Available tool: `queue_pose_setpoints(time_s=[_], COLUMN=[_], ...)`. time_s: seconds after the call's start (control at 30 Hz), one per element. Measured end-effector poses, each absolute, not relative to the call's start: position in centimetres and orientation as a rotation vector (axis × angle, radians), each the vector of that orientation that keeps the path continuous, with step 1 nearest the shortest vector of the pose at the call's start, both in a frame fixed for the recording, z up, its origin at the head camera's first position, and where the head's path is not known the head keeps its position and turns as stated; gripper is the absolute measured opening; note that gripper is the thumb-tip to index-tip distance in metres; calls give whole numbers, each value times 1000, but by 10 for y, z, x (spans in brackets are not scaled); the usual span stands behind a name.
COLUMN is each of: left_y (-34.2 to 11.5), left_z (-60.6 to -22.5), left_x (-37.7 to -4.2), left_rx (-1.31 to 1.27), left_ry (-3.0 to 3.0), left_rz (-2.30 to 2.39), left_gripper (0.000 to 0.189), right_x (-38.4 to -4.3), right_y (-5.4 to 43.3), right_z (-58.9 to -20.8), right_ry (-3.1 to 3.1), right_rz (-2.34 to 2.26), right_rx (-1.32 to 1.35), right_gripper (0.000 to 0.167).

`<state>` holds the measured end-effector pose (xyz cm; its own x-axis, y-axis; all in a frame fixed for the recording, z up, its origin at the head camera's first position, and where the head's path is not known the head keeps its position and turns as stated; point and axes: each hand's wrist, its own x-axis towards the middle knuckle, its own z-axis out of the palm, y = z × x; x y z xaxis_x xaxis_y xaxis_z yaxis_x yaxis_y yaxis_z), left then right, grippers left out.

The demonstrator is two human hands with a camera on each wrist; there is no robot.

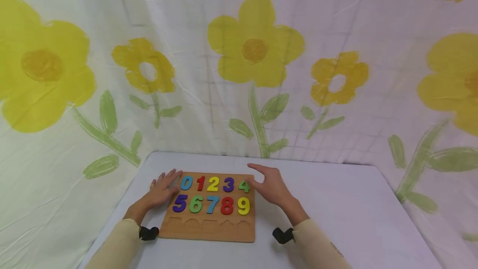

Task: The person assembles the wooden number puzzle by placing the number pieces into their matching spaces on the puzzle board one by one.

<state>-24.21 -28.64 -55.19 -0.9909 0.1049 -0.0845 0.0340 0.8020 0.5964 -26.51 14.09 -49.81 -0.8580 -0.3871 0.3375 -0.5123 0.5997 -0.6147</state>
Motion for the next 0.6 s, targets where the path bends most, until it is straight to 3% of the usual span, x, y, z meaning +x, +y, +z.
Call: queue_pose_setpoints(time_s=[0.33, 0.6], left_y=[-300, -299], left_z=[-481, -428], left_x=[-216, -188], left_rx=[273, 276], left_ry=[3162, 3516], left_rz=[931, 634], left_gripper=[58, 61], right_x=[-243, -229], right_y=[216, 244], right_z=[-475, -461], right_ry=[-2591, -2627], right_rz=[892, 665], right_rx=[660, 539], right_gripper=[59, 76])
